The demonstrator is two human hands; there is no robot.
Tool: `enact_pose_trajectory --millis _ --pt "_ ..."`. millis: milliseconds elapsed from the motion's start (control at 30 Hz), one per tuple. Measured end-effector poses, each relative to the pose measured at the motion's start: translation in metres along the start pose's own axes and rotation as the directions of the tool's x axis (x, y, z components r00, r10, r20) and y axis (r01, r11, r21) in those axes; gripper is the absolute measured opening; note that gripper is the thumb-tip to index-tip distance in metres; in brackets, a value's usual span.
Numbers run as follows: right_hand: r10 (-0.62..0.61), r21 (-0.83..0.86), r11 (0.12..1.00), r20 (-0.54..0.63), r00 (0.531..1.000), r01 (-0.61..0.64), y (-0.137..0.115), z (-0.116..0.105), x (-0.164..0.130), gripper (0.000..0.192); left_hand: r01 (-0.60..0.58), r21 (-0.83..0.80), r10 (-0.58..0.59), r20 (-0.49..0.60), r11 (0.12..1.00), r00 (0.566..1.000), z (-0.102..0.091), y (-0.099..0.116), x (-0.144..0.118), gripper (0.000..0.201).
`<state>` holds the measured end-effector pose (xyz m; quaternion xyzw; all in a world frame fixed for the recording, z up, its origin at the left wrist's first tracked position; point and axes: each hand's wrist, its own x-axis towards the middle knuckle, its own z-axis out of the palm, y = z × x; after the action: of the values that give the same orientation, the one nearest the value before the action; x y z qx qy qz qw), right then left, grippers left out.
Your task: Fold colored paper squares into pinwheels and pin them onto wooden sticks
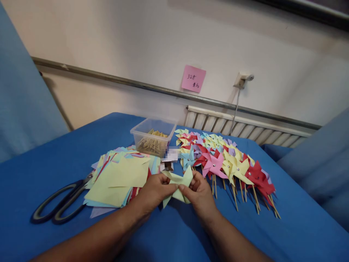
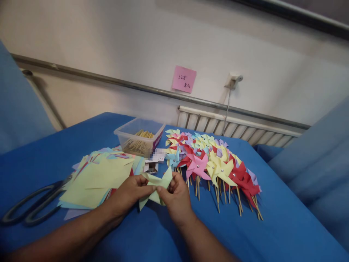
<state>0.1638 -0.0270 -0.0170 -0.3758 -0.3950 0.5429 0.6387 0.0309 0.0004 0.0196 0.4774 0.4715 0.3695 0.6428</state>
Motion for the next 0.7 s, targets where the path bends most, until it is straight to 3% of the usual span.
enact_pose_trajectory --millis 267,467,600,700 --pt "0.019 0.080 0.997 -0.061 0.998 -0.014 0.009 0.000 0.003 0.034 -0.059 0.072 0.059 0.001 0.996 0.998 -0.002 -0.005 0.005 0.020" --pt "0.031 0.050 0.998 -0.039 0.999 -0.029 0.005 -0.001 0.002 0.036 -0.053 0.104 0.055 -0.014 0.993 0.998 -0.007 0.000 0.007 0.022" --pt "-0.041 -0.071 0.997 -0.178 0.983 0.029 0.002 -0.007 0.007 0.030 -0.102 -0.024 0.098 -0.135 0.995 0.986 -0.014 0.014 0.008 0.022" --pt "-0.082 -0.192 0.980 -0.199 0.977 0.043 0.005 -0.009 0.010 0.027 -0.190 -0.210 0.153 -0.183 0.959 0.971 -0.022 0.025 0.011 0.018"
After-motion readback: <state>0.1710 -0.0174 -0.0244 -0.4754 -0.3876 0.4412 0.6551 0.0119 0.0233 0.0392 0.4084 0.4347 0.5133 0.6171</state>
